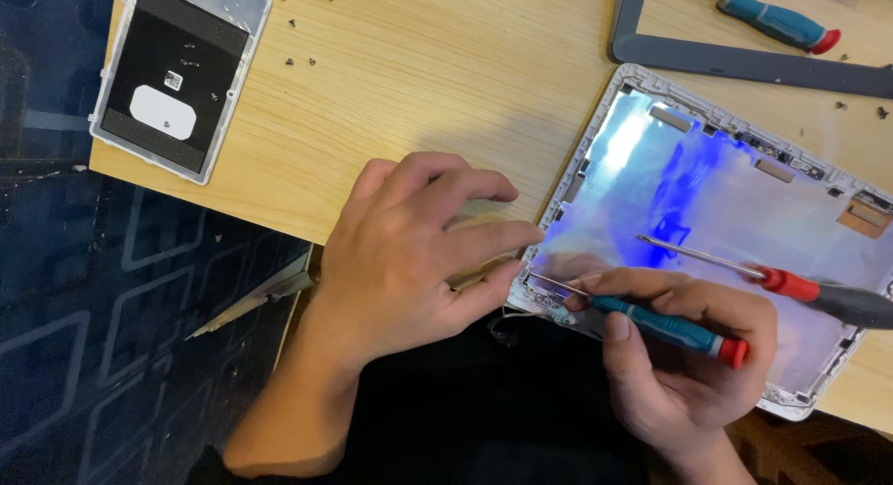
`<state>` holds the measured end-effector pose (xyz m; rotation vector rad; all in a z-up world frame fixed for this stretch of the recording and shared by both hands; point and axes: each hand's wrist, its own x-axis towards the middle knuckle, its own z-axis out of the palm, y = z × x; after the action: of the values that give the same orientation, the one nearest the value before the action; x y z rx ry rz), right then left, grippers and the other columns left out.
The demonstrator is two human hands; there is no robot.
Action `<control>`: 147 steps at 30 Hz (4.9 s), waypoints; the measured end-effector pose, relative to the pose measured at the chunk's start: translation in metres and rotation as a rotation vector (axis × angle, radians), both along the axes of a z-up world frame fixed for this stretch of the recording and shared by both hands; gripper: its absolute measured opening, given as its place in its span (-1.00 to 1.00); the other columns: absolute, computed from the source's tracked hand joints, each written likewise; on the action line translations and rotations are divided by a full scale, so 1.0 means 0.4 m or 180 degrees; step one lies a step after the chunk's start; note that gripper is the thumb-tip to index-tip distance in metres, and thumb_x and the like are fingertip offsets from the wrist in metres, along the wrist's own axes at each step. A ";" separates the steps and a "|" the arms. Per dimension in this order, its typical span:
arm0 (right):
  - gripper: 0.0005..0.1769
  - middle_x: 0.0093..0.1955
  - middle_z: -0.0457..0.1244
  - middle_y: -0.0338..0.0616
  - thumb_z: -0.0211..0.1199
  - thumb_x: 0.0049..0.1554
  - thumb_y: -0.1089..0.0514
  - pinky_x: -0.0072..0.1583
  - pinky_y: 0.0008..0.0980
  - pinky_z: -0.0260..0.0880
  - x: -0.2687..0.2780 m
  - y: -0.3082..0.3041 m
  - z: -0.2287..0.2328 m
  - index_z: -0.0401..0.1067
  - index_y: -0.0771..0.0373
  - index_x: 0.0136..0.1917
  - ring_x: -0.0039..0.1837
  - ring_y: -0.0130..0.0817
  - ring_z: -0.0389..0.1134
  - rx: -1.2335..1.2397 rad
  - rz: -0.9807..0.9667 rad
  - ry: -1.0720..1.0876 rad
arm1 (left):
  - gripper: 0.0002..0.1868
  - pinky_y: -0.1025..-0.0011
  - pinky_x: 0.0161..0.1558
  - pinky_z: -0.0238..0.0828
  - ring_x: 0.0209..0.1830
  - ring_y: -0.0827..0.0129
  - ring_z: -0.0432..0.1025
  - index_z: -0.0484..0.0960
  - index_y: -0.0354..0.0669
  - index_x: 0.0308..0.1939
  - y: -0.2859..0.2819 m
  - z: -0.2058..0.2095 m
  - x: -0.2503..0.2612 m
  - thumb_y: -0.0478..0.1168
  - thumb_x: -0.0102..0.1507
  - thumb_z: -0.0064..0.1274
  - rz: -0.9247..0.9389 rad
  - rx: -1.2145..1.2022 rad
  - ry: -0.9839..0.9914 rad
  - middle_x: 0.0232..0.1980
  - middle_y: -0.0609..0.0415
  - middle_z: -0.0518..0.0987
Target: The person uses a screwdriver to remove screws from the back panel of a disassembled laptop. They then use a prying tool to carefully lift and detach the back cover, exposing internal components and cables. The person continues to unscrew and remove parts from the laptop frame.
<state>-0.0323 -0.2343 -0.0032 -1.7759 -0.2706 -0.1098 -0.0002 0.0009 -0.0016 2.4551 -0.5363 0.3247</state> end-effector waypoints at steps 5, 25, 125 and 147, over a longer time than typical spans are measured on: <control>-0.64 -0.10 0.27 0.41 0.14 0.19 0.37 0.07 -0.08 0.76 0.001 0.005 0.006 -0.02 0.29 0.10 0.02 0.12 0.51 0.0054 0.0029 0.0095 | -0.93 0.16 -0.13 0.22 0.10 0.15 0.45 0.79 0.34 -0.14 0.000 -0.003 -0.001 -0.04 0.30 0.29 0.0016 -0.0067 -0.0124 0.07 0.26 0.63; -0.64 -0.08 0.28 0.40 0.16 0.22 0.34 0.05 -0.21 0.63 -0.009 -0.005 -0.011 -0.02 0.27 0.09 -0.01 0.06 0.48 -0.0099 -0.0004 -0.0149 | -0.84 0.14 -0.06 0.23 0.14 0.14 0.44 0.81 0.36 -0.09 0.009 -0.005 -0.014 -0.03 0.25 0.38 -0.0063 -0.0253 -0.0018 0.12 0.25 0.61; -0.82 0.05 0.44 0.16 0.34 0.14 0.38 0.26 -0.32 0.63 -0.019 -0.081 0.021 0.33 0.28 -0.13 0.10 -0.17 0.60 -0.0216 0.0365 0.0450 | -0.94 0.27 0.11 0.09 0.06 0.37 0.43 0.80 0.39 -0.20 0.004 -0.001 -0.016 0.06 0.27 0.35 -0.0278 -0.0635 0.0155 0.06 0.50 0.66; -0.85 0.17 0.45 0.19 0.31 0.16 0.39 0.15 -0.37 0.69 0.024 -0.060 0.057 0.34 0.33 -0.08 0.00 -0.21 0.60 0.0040 0.0197 0.1228 | -0.85 0.26 0.13 0.44 0.02 0.13 0.45 0.75 -0.17 0.06 -0.036 -0.018 0.007 -0.30 0.44 0.15 0.0659 -0.0731 -0.0064 0.02 0.06 0.67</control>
<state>-0.0229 -0.2582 0.0196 -1.7339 -0.0451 0.2731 0.0025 -0.0136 -0.0089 2.2881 -0.2374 0.4683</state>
